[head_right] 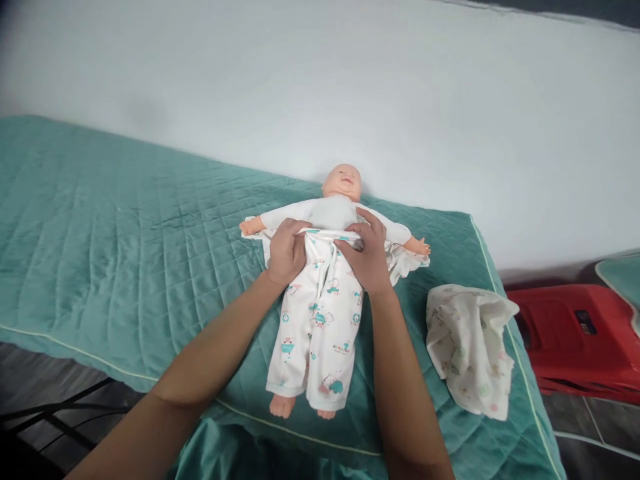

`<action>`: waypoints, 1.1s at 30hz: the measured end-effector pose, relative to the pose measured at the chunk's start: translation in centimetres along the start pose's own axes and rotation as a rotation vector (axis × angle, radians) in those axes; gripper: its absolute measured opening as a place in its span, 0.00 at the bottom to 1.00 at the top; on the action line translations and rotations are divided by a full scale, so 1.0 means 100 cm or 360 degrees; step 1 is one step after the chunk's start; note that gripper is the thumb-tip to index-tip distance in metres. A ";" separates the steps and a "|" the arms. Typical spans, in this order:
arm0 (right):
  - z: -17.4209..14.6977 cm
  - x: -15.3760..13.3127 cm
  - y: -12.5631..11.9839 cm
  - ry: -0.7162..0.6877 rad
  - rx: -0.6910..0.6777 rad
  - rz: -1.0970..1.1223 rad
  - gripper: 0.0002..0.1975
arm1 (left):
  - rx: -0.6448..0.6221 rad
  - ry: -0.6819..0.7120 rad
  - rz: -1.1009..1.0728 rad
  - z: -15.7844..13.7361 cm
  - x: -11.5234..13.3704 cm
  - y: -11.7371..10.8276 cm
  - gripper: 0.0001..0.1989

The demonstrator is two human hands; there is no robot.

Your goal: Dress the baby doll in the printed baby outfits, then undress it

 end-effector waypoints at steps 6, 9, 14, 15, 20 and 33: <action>-0.010 -0.013 0.001 -0.0115 0.0092 -0.0227 0.11 | -0.0153 -0.0007 0.0089 -0.001 -0.001 0.006 0.23; -0.016 -0.016 0.002 -0.0126 0.0111 -0.0241 0.18 | -0.0262 -0.0035 0.0165 -0.001 -0.001 0.009 0.24; -0.020 -0.018 0.001 -0.0122 0.0147 -0.0339 0.27 | -0.0307 -0.0107 0.0229 -0.004 -0.007 0.010 0.23; -0.020 -0.017 0.001 -0.0111 0.0137 -0.0352 0.28 | -0.0305 -0.0126 0.0218 -0.006 -0.009 0.009 0.22; -0.022 -0.006 0.001 -0.0011 0.0111 -0.0343 0.28 | -0.0273 -0.0217 0.0071 -0.028 -0.009 0.000 0.20; -0.047 -0.001 -0.008 0.0187 0.0078 -0.0503 0.25 | -0.0354 -0.0359 0.0084 -0.065 0.002 -0.007 0.16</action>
Point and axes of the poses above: each hand's wrist, its own z-axis towards the middle knuckle, its own y-axis out of the palm, x = y × z, the point moved 8 cm from there along z, towards the middle knuckle, and after that the axes turned 11 degrees about -x, right-handed, at the moved point
